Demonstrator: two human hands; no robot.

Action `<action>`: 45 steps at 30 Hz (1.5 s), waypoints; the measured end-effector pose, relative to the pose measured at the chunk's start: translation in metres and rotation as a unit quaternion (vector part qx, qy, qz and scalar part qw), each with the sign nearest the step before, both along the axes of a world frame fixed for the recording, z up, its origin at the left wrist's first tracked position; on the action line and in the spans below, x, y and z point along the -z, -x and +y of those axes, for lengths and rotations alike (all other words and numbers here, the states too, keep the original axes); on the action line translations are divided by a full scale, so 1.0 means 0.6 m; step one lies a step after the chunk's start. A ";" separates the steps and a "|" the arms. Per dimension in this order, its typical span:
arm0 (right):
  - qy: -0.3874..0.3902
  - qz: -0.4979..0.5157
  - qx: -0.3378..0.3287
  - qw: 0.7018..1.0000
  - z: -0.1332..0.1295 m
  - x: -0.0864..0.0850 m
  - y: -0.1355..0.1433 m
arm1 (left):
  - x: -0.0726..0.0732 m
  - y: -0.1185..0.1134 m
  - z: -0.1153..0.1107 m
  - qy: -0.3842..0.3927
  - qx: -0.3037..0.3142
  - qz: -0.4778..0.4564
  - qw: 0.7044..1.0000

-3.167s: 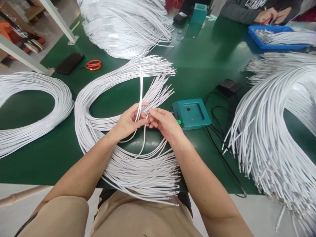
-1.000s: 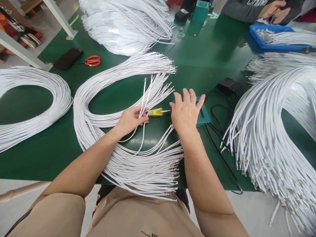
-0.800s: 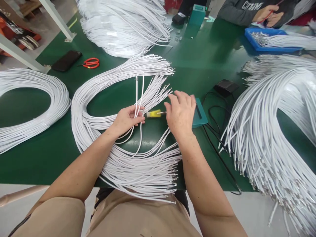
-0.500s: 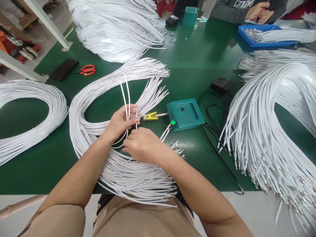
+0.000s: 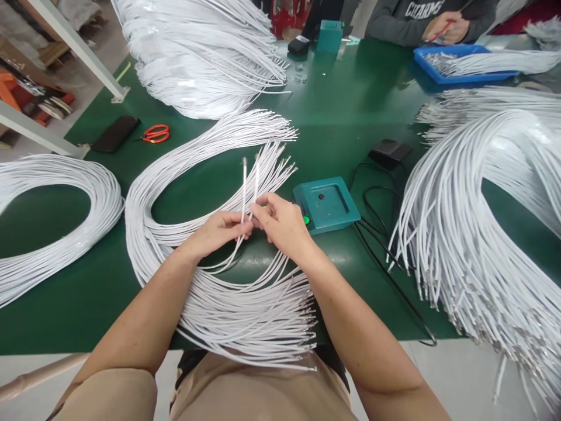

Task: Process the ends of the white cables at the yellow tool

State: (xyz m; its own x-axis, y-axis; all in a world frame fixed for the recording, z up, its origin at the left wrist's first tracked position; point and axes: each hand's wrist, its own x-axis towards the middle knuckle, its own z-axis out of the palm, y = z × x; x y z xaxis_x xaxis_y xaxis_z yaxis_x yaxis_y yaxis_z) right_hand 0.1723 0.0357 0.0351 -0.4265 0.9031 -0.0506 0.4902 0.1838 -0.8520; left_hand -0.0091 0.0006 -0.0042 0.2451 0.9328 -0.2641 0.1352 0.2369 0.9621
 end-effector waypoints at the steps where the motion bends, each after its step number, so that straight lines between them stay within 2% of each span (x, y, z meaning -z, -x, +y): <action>1: 0.006 0.020 0.004 1.000 0.003 0.006 0.000 | -0.001 0.000 0.000 0.011 0.027 0.003 1.000; 2: 0.015 0.031 -0.001 0.999 0.004 0.012 0.001 | -0.002 0.000 0.001 0.015 0.028 -0.002 1.000; 3: 0.026 0.037 -0.007 0.999 0.004 0.017 0.003 | -0.003 0.000 0.002 0.011 0.001 -0.015 1.000; 6: 0.070 0.048 -0.035 0.996 -0.004 0.028 0.014 | -0.002 -0.001 0.006 -0.006 -0.136 -0.093 0.986; 7: 0.090 0.050 -0.051 0.993 -0.007 0.031 0.018 | -0.002 -0.001 0.006 -0.010 -0.164 -0.122 0.979; 9: 0.130 0.050 -0.085 0.987 -0.013 0.037 0.026 | -0.002 -0.002 0.007 -0.014 -0.193 -0.163 0.968; 12: 0.160 0.040 -0.122 0.979 -0.014 0.041 0.028 | -0.001 -0.003 0.008 -0.016 -0.214 -0.176 0.961; 14: 0.133 0.047 -0.090 0.986 -0.008 0.040 0.023 | 0.000 -0.004 0.008 -0.018 -0.214 -0.177 0.961; 17: 0.065 0.104 0.020 0.992 0.005 0.038 0.014 | 0.003 -0.008 0.008 -0.033 -0.195 -0.167 0.966; 19: 0.052 0.132 0.045 0.989 0.011 0.041 0.013 | 0.006 -0.012 0.007 -0.046 -0.180 -0.145 0.972; 24: 0.069 0.150 0.052 0.985 0.010 0.055 0.022 | 0.010 -0.019 0.003 -0.065 -0.158 -0.095 0.981; 30: 0.130 0.246 0.065 0.958 0.006 0.050 0.024 | 0.003 -0.022 0.002 -0.074 -0.155 -0.086 0.981; 32: 0.189 0.297 0.064 0.934 0.007 0.047 0.025 | 0.000 -0.022 0.003 -0.075 -0.163 -0.087 0.980; 35: 0.308 0.376 0.048 0.873 0.007 0.045 0.027 | -0.005 -0.021 0.003 -0.065 -0.168 -0.090 0.980; 37: 0.354 0.397 0.041 0.846 0.007 0.044 0.027 | -0.007 -0.022 0.004 -0.063 -0.168 -0.097 0.979; 40: 0.353 0.397 0.048 0.846 0.008 0.042 0.026 | -0.007 -0.026 0.004 -0.069 -0.159 -0.111 0.979; 45: 0.331 0.376 0.037 0.865 0.007 0.034 0.024 | -0.002 -0.035 0.002 -0.080 -0.126 -0.129 0.980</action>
